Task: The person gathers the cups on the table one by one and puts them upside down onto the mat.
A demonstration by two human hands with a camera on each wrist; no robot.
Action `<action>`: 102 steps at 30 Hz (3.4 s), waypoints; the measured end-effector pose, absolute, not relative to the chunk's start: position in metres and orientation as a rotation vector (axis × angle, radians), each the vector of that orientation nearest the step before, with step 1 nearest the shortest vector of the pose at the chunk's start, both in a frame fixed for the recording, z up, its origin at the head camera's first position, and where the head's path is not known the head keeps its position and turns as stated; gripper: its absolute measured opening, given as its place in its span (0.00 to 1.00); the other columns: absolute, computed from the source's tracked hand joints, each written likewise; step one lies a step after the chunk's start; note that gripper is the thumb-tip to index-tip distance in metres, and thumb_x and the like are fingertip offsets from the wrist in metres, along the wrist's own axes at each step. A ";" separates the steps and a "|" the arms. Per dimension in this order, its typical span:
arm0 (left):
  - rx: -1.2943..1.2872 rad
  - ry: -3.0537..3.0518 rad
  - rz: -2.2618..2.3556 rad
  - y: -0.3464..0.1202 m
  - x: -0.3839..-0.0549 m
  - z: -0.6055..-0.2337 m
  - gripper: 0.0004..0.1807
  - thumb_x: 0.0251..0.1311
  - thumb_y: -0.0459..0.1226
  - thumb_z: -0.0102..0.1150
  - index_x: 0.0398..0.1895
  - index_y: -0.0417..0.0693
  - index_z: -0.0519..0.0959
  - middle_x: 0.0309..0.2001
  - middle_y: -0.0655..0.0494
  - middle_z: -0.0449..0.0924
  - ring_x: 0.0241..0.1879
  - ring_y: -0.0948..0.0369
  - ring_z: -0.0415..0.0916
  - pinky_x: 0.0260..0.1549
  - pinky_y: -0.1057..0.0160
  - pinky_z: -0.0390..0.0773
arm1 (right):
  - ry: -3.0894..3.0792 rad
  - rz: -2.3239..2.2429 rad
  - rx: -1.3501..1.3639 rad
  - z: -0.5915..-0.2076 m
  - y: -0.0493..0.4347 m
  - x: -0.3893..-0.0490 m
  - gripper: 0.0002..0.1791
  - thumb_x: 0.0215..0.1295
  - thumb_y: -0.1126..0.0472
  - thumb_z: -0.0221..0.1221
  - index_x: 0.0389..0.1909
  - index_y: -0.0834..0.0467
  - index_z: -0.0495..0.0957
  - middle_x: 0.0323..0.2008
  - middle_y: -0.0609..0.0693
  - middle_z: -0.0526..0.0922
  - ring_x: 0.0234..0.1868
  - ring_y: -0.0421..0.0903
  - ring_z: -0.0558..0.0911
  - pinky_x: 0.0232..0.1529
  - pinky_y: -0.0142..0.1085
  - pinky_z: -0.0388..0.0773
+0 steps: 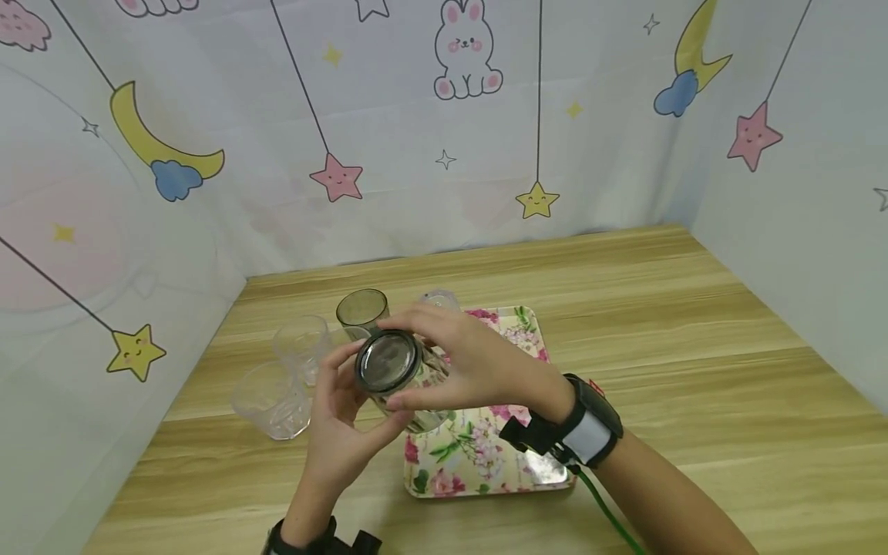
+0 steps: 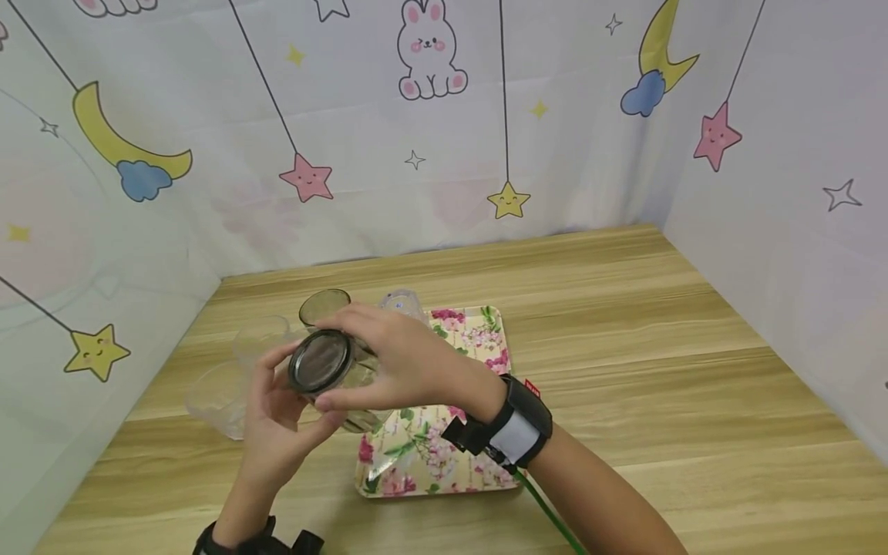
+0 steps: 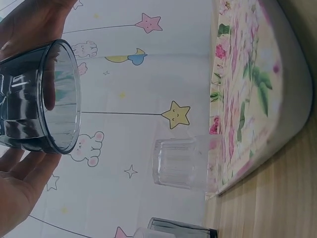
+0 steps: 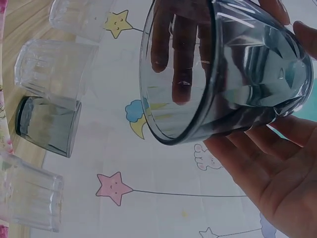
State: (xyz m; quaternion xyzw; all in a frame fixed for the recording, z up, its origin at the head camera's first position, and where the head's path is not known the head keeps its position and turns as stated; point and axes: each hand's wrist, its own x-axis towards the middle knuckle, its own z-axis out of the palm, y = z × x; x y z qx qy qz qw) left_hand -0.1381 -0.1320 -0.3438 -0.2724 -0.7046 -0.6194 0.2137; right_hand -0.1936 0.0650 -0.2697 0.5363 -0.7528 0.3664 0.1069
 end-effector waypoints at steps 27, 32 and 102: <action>-0.436 -2.466 -1.338 -0.128 -0.168 -0.355 0.41 0.46 0.42 0.76 0.66 0.61 0.67 0.60 0.55 0.74 0.57 0.52 0.76 0.46 0.55 0.84 | -2.728 1.191 1.282 -0.297 0.076 -0.222 0.36 0.56 0.51 0.68 0.64 0.58 0.68 0.55 0.52 0.75 0.54 0.47 0.77 0.49 0.37 0.83; -0.388 -2.552 -1.353 -0.126 -0.173 -0.359 0.41 0.47 0.42 0.75 0.66 0.58 0.67 0.61 0.53 0.74 0.57 0.50 0.76 0.45 0.56 0.85 | -2.777 1.123 1.258 -0.304 0.077 -0.228 0.37 0.56 0.50 0.68 0.64 0.59 0.68 0.55 0.52 0.76 0.52 0.47 0.78 0.45 0.32 0.81; -0.404 -2.849 -1.162 -0.115 -0.215 -0.364 0.40 0.46 0.39 0.75 0.64 0.45 0.67 0.59 0.44 0.74 0.53 0.47 0.78 0.37 0.62 0.85 | -2.911 1.074 1.128 -0.340 0.075 -0.261 0.36 0.55 0.51 0.69 0.62 0.60 0.69 0.56 0.54 0.77 0.52 0.47 0.78 0.48 0.36 0.80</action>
